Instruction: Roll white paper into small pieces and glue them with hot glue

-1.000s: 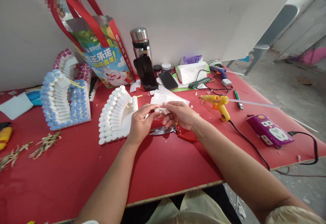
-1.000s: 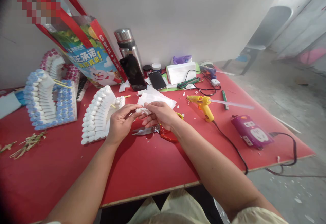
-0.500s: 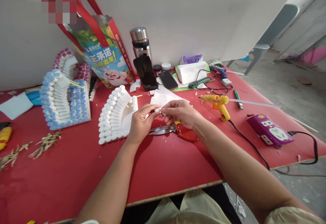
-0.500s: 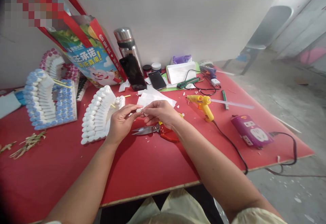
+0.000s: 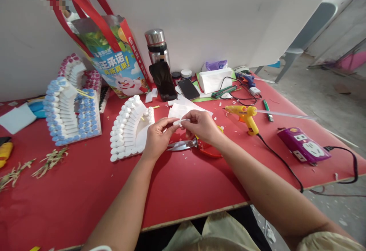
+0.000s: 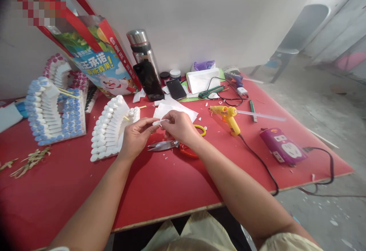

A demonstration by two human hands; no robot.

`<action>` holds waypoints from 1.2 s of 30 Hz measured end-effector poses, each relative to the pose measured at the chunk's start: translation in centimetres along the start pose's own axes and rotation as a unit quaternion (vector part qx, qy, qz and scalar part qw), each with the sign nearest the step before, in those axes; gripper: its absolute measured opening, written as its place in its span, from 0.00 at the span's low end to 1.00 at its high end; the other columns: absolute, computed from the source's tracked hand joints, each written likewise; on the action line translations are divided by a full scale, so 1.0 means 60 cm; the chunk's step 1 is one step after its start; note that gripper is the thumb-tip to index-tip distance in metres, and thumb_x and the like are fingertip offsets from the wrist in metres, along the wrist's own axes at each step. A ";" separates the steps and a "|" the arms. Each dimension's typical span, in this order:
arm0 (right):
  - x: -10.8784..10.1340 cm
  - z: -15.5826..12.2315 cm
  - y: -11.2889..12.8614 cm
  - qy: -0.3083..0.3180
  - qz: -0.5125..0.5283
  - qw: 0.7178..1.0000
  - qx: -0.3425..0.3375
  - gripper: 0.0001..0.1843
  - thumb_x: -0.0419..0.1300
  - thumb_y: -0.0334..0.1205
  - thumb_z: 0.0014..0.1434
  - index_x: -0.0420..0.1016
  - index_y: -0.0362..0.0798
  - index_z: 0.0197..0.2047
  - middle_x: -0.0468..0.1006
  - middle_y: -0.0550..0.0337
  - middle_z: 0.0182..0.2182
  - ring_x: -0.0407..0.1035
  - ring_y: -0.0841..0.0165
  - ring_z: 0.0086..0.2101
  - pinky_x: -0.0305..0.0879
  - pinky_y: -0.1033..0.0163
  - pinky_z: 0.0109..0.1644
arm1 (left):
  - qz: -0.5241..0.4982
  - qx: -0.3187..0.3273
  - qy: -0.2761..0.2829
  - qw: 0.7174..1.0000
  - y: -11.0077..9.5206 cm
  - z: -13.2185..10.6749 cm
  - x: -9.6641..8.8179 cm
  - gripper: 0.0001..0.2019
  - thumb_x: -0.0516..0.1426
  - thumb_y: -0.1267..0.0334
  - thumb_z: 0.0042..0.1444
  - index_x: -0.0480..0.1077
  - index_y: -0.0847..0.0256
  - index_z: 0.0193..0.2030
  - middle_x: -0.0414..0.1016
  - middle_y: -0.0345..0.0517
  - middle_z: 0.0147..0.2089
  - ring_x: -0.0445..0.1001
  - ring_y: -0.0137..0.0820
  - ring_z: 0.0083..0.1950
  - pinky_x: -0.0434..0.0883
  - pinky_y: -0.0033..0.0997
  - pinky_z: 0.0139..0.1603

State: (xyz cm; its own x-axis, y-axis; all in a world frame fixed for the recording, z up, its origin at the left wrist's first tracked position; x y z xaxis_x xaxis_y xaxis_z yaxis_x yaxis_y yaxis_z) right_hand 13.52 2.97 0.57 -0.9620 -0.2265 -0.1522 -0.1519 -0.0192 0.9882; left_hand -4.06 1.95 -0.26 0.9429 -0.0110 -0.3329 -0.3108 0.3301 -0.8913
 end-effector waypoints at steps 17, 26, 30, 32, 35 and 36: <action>0.009 -0.005 0.002 -0.079 -0.250 0.956 -0.128 0.05 0.58 0.34 0.56 0.73 0.46 0.29 0.73 0.62 0.23 0.64 0.72 0.25 0.54 0.67 0.30 | -0.045 -0.094 -0.011 0.995 0.002 -0.001 0.006 0.14 0.67 0.55 0.52 0.81 0.60 0.42 0.82 0.47 0.37 0.77 0.34 0.37 0.75 0.31 0.37; 0.007 -0.008 -0.002 -0.029 -0.280 0.937 -0.209 0.05 0.56 0.33 0.59 0.74 0.46 0.35 0.76 0.59 0.28 0.65 0.70 0.28 0.57 0.66 0.33 | -0.065 -0.093 -0.012 0.993 0.011 -0.004 0.001 0.14 0.68 0.55 0.50 0.81 0.60 0.40 0.82 0.46 0.36 0.77 0.33 0.36 0.76 0.32 0.39; 0.004 -0.011 0.001 -0.008 -0.286 0.931 -0.224 0.06 0.55 0.32 0.60 0.73 0.46 0.36 0.76 0.58 0.29 0.66 0.70 0.29 0.57 0.66 0.34 | -0.064 -0.072 0.008 0.995 0.001 -0.003 -0.001 0.12 0.67 0.57 0.52 0.81 0.60 0.42 0.81 0.45 0.36 0.76 0.31 0.35 0.75 0.30 0.38; 0.005 -0.011 0.004 -0.011 -0.283 0.932 -0.226 0.06 0.55 0.32 0.60 0.73 0.45 0.35 0.76 0.57 0.29 0.66 0.69 0.29 0.58 0.65 0.34 | -0.055 -0.048 0.016 0.997 -0.006 -0.002 -0.002 0.10 0.66 0.60 0.54 0.81 0.59 0.42 0.80 0.45 0.38 0.76 0.30 0.36 0.75 0.29 0.39; 0.004 -0.009 0.009 -0.005 -0.171 0.972 -0.160 0.04 0.58 0.36 0.61 0.74 0.46 0.36 0.78 0.57 0.29 0.70 0.69 0.29 0.63 0.65 0.33 | -0.026 -0.011 0.000 1.000 -0.011 0.000 -0.004 0.08 0.64 0.61 0.57 0.81 0.58 0.42 0.78 0.43 0.35 0.75 0.28 0.34 0.75 0.28 0.38; 0.003 -0.006 0.009 0.007 -0.091 0.990 -0.111 0.06 0.60 0.40 0.62 0.73 0.46 0.37 0.78 0.57 0.30 0.71 0.69 0.28 0.65 0.65 0.32 | -0.016 -0.002 -0.011 1.000 -0.010 0.000 -0.005 0.08 0.64 0.60 0.57 0.81 0.57 0.43 0.78 0.42 0.34 0.75 0.28 0.33 0.75 0.27 0.37</action>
State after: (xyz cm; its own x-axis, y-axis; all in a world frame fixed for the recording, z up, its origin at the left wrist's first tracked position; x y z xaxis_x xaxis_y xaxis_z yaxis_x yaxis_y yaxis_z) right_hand 13.37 2.54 1.12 -0.9197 -0.2127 -0.3302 -0.2684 -0.2735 0.9237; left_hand -4.16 1.77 0.37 0.9549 -0.0008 -0.2970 -0.2805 0.3260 -0.9028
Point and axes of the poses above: each hand's wrist, its own z-axis towards the middle knuckle, its own x-axis out of the palm, y = z × x, the point moved 1 cm from there along z, towards the middle knuckle
